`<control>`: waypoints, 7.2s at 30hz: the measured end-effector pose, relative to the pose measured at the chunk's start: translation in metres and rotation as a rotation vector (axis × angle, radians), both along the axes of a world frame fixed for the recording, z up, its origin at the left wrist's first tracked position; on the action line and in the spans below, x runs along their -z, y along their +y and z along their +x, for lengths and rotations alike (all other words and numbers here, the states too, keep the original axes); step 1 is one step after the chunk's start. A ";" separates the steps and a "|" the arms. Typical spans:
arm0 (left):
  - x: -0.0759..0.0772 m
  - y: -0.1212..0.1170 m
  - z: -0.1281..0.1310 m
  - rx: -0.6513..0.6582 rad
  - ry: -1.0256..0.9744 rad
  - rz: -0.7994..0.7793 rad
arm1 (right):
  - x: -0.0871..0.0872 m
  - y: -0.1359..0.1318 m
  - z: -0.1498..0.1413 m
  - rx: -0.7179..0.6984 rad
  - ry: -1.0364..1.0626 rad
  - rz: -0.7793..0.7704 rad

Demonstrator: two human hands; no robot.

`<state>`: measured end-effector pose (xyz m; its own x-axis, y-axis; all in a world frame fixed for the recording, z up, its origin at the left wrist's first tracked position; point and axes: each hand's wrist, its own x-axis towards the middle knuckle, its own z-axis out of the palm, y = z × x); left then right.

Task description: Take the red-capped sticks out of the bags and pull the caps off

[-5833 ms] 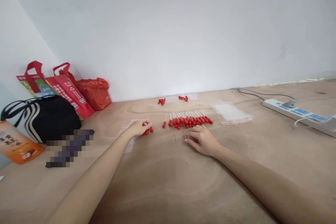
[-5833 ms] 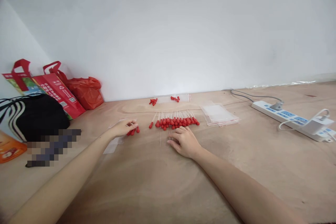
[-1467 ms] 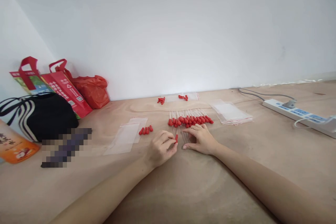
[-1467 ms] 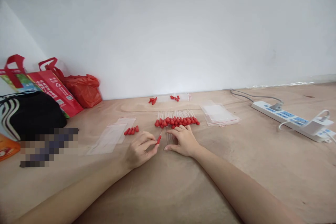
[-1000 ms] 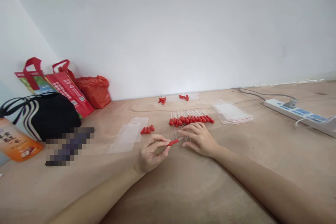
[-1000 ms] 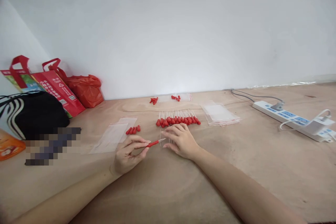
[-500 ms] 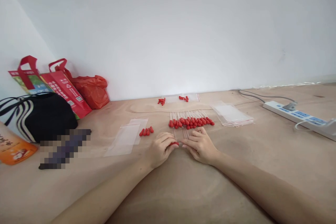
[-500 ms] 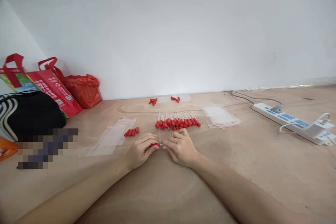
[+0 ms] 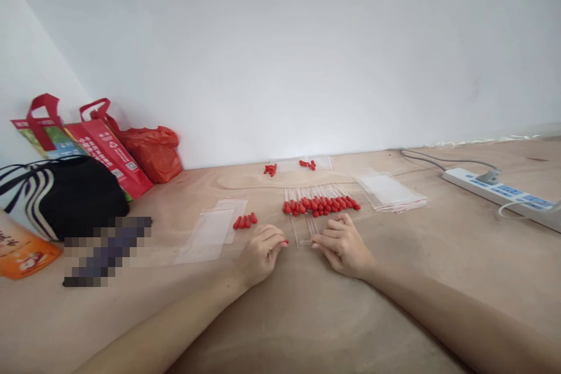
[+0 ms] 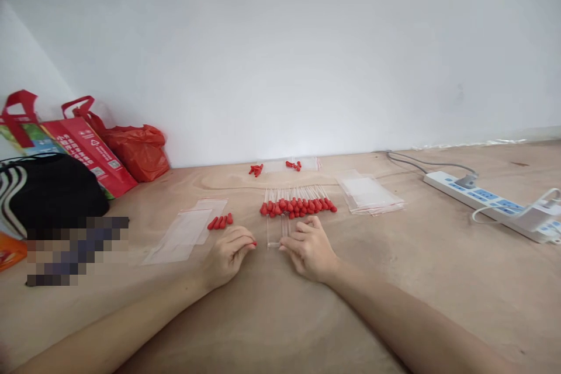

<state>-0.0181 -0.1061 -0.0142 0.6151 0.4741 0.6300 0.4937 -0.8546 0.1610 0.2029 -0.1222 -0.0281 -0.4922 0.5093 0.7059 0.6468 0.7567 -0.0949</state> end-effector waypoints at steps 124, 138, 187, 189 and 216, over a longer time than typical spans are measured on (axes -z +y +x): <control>0.005 -0.002 0.004 -0.024 0.045 -0.103 | -0.002 0.001 -0.005 -0.007 -0.046 0.208; 0.001 -0.010 0.006 -0.031 0.120 -0.160 | -0.003 -0.002 -0.005 -0.043 -0.027 0.119; -0.010 0.042 -0.074 -0.710 -0.132 -0.222 | -0.007 -0.001 0.028 0.158 -0.203 -0.189; -0.010 0.042 -0.074 -0.713 -0.120 -0.194 | -0.007 -0.001 0.032 0.126 -0.219 -0.232; 0.005 0.057 0.027 -0.413 -0.134 -0.362 | -0.005 0.011 0.036 0.101 -0.174 -0.332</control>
<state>0.0091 -0.0486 -0.0192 0.2584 0.8589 0.4422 0.7304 -0.4733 0.4924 0.2389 -0.1111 -0.0233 -0.5256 0.7482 0.4048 0.7447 0.6347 -0.2064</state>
